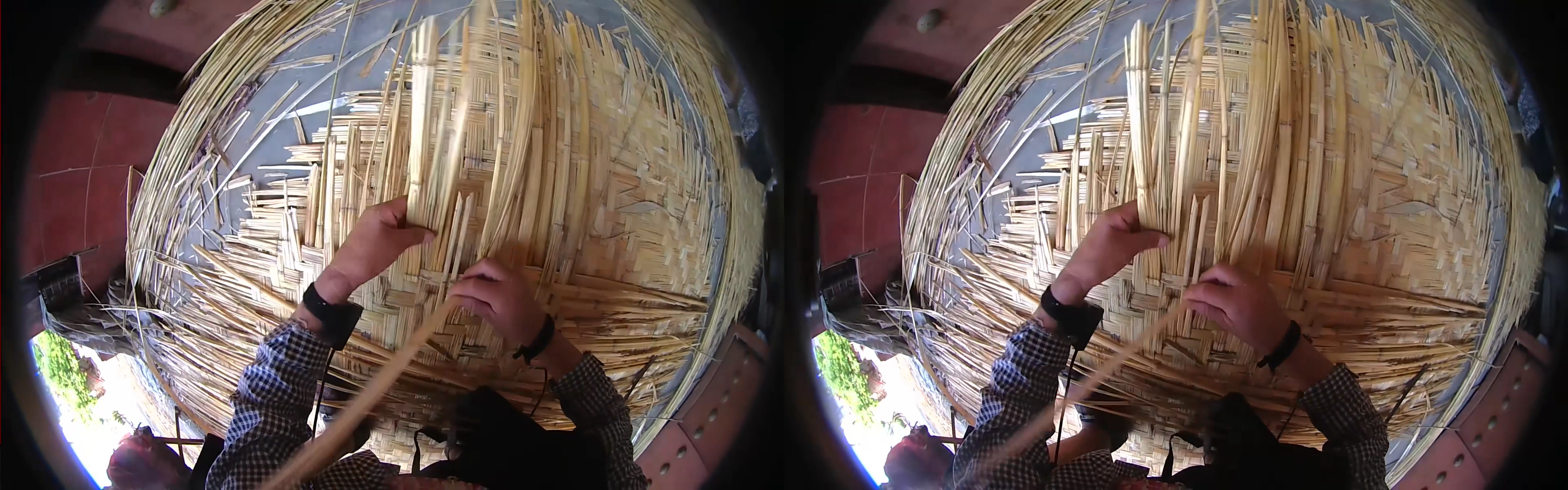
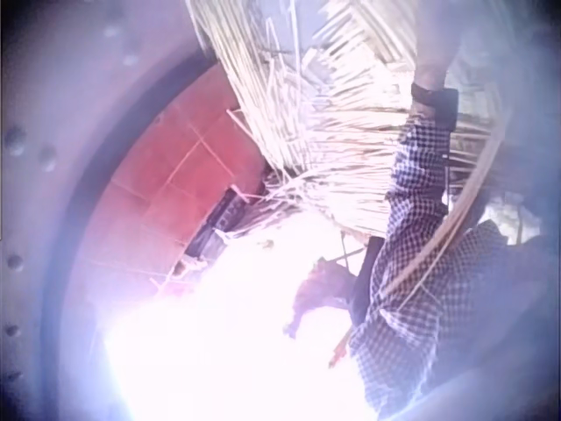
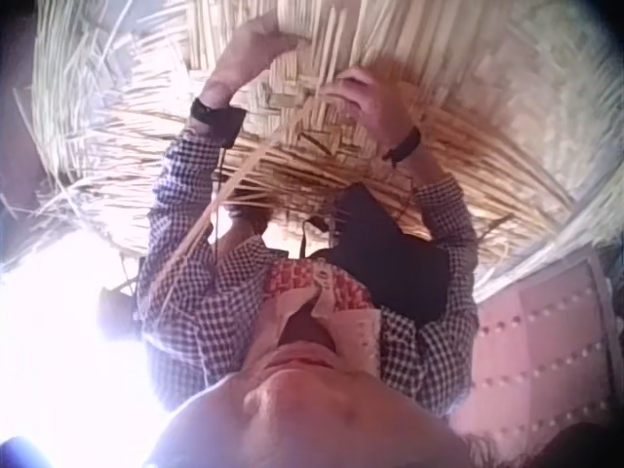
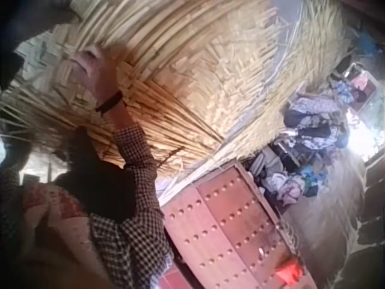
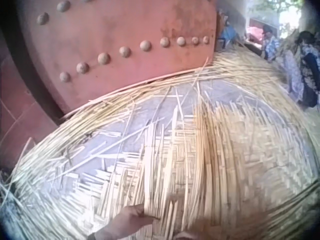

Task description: The recorder is weaving bamboo strips to create a large flat mat.

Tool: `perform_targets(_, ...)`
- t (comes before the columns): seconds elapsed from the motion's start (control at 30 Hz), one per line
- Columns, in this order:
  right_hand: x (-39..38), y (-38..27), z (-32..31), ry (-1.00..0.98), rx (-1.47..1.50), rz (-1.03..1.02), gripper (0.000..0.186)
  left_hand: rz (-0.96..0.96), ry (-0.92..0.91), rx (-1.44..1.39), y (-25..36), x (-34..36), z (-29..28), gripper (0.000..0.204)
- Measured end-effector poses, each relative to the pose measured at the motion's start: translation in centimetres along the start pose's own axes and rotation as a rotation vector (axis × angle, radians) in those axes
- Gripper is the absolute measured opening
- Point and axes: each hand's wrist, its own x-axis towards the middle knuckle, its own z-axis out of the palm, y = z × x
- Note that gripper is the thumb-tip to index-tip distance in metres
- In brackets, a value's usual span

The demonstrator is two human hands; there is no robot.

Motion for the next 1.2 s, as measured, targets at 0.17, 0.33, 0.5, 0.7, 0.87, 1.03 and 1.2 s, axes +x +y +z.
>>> perform_targets(0.17, 1.1, 1.1, 2.8, 0.139, 0.273, 0.436, 0.020, 0.046, 0.054, -0.439, -2.4, 0.4, 0.7, 0.016)
perform_targets(0.33, 1.4, 2.7, 4.3, 0.098, -0.085, 0.164, 0.041, 0.191, -0.094, -0.506, -3.7, -1.7, -0.4, 0.028)
perform_targets(0.5, 1.8, 2.3, 3.2, 0.173, -0.268, 0.092, 0.053, 0.009, 0.673, -0.663, -4.5, -4.7, 4.4, 0.016)
perform_targets(0.7, 2.9, -1.1, 1.4, 0.065, 0.020, 0.283, 0.048, 0.237, 0.848, -0.841, -7.4, -8.7, 0.7, 0.011)
perform_targets(0.87, 7.9, -3.2, 5.4, -0.139, -0.185, 0.009, 0.030, 0.331, 0.232, -0.936, -4.9, -8.7, -6.9, 0.016)
perform_targets(1.03, 7.0, -2.7, 6.3, -0.138, -0.151, 0.033, 0.010, -0.030, 0.219, 0.239, -2.2, -3.0, -7.9, 0.038)
perform_targets(1.2, 5.3, -2.7, 6.4, 0.000, -0.125, -0.125, 0.011, -0.012, -0.076, -0.259, -3.8, -2.1, -8.1, 0.045)
